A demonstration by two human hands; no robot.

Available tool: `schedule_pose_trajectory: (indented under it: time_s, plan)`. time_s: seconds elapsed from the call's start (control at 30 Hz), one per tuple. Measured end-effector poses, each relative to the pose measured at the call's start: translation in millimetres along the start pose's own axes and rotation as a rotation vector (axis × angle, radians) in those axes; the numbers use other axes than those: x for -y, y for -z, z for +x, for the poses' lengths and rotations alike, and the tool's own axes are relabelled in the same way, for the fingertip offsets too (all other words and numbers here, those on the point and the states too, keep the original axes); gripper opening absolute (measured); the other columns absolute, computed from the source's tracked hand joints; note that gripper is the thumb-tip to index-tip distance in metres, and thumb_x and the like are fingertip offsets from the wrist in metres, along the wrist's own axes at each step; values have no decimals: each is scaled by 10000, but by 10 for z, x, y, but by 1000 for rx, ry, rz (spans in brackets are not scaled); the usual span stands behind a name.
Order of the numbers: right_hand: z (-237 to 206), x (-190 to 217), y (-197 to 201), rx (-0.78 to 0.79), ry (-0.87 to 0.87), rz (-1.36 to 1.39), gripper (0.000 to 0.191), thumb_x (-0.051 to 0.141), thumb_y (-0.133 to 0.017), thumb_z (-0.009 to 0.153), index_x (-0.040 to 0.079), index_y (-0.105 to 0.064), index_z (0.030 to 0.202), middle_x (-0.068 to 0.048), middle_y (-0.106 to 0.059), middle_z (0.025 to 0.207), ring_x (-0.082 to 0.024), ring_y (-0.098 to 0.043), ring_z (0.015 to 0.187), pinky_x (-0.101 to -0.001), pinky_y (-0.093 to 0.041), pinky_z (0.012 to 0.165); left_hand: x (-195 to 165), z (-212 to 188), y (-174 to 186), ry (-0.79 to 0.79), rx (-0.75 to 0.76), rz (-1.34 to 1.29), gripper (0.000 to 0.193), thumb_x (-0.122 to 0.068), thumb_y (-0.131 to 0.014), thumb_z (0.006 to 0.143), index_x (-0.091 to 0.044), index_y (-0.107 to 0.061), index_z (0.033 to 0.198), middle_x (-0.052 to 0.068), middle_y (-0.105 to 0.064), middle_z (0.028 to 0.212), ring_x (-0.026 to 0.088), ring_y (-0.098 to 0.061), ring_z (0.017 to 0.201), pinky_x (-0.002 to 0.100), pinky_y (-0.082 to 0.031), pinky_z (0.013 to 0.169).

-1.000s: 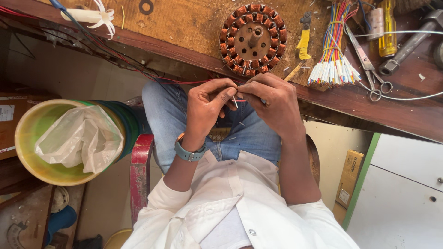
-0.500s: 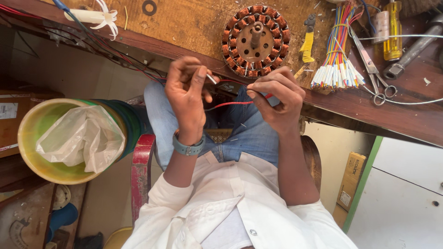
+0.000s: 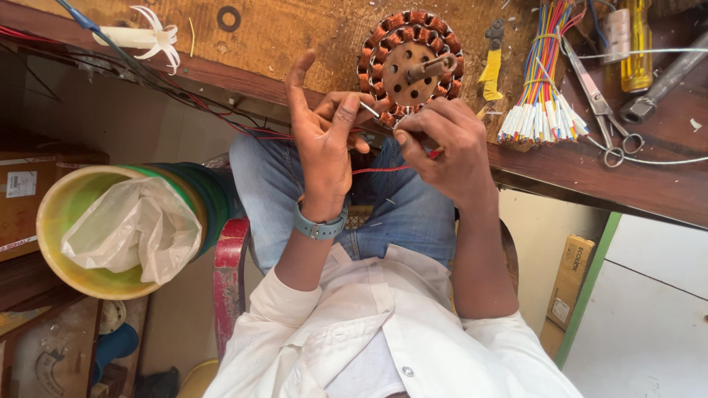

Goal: The person sits at a workbench and winds copper wire into the slots of a motor stator. They use scissors to cut a white insulating sleeve and insert it into the stator, then continue winding and tucking the wire into the slots by hand.

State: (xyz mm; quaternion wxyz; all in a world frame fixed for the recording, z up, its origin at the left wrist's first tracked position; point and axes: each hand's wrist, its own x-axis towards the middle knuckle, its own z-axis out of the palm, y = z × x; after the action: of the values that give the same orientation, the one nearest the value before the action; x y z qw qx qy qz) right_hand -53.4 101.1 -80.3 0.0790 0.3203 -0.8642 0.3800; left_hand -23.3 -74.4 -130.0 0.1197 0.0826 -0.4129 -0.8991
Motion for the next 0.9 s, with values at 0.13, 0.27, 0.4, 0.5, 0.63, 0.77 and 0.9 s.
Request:
schedule_pose_trajectory:
  time_s: [0.13,0.27,0.4,0.5,0.63,0.77,0.9]
  plan:
    - [92,18,-54,10,52,-24,110,46,-801,903,45,-707,960,-84,-646,888,-266,-620,838,-402,-463,791,-46,83,110,43,36,78,626,-102,-652,1061,-106,-289,1571,157,-744,1035,248,-786,981,215,-568,548]
    - [134,73,-121,37,50,-50,100,61,-787,907,43,-702,955,-84,-643,870,-270,-610,821,-408,-451,789,-74,104,170,56,28,154,557,-114,-658,1045,-78,-364,1517,146,-748,1017,237,-790,949,218,-589,543]
    - [143,116,-161,40,42,-50,118,77,-794,906,37,-704,970,-89,-644,880,-272,-602,818,-405,-453,791,-115,93,225,51,48,181,529,-127,-653,1049,-68,-386,1502,144,-754,1016,234,-799,956,222,-602,553]
    - [137,120,-185,43,29,-51,118,80,-798,900,37,-710,966,-87,-644,866,-267,-605,807,-403,-456,784,-124,86,247,42,54,191,511,-118,-649,1055,-61,-399,1497,144,-755,1021,231,-795,954,221,-600,558]
    - [126,110,-184,45,39,-46,112,82,-795,908,39,-711,968,-84,-655,876,-262,-623,822,-404,-460,794,-99,80,244,33,65,196,493,-107,-644,1057,-57,-410,1488,144,-757,1023,224,-794,959,221,-597,557]
    - [135,132,-175,50,32,-40,109,80,-796,904,40,-712,962,-76,-665,872,-256,-625,812,-400,-466,796,-127,76,244,23,61,221,474,-109,-642,1054,-56,-426,1472,139,-756,1019,201,-790,945,217,-597,549]
    - [159,171,-169,55,33,-34,120,78,-800,899,36,-705,960,-75,-665,874,-256,-623,814,-400,-462,791,-189,72,231,23,38,248,423,-96,-644,1051,-40,-476,1434,135,-756,1013,177,-769,922,214,-598,546]
